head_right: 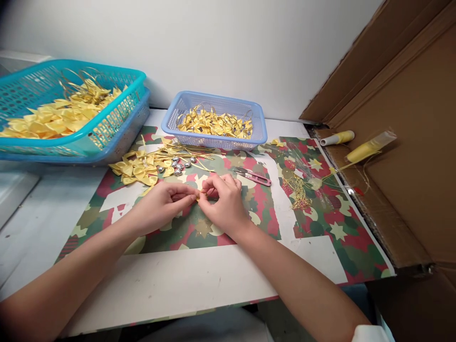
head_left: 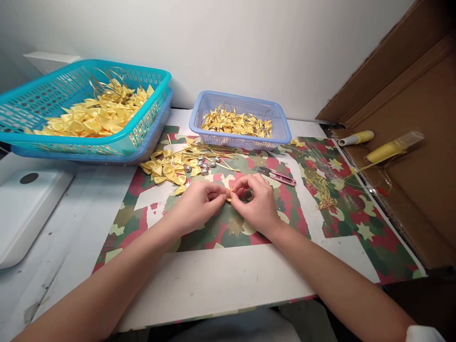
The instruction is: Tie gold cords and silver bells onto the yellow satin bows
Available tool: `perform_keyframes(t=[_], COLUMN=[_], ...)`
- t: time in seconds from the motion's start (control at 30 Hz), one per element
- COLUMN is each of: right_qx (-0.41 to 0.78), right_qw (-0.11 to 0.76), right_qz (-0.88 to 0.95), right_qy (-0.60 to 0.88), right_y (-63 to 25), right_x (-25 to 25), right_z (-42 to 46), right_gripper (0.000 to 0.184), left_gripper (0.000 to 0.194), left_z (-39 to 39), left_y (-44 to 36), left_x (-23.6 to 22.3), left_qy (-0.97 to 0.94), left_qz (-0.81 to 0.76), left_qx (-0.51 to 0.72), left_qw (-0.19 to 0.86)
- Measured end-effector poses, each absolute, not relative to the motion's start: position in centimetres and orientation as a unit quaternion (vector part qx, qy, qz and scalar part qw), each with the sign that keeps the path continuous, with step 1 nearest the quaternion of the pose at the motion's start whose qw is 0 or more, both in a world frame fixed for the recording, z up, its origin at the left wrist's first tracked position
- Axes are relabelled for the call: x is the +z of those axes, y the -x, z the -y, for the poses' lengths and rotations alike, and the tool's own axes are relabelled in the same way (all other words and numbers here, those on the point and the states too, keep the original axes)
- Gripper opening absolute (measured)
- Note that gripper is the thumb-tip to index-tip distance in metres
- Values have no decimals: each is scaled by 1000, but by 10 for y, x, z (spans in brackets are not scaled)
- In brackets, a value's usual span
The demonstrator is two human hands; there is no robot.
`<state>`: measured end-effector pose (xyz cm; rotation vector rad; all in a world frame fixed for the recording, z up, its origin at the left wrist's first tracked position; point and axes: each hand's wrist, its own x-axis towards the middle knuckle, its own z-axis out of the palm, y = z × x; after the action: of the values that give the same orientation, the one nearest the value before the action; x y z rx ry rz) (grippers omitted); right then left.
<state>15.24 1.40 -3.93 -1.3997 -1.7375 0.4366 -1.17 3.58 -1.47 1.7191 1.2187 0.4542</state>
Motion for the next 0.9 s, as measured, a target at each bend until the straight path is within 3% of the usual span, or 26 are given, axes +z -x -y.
perform_keyframes(t=[0.23,0.37,0.7,0.9], right_qx=[167,95,-109,-59], right_qw=[431,435,446,466], right_qz=[689,705,731,725], right_qy=[559,552,504,504], right_y=[-151,-150,-152,-152], right_x=[-36,-38,-44,-42], right_z=[-12,-10,-16,-15], right_gripper=[17,17,18,18], left_gripper=[27,26,38,43], left_z=[-35,-33,-29,-30], left_y=[10,8,7,11], left_x=[-14,-15,-5,-8], left_qy=[-670,-676,-591,-549], left_qz=[-508,-511,-510,-525], left_qx=[200,222,222,220], left_qw=[503,482,585,612])
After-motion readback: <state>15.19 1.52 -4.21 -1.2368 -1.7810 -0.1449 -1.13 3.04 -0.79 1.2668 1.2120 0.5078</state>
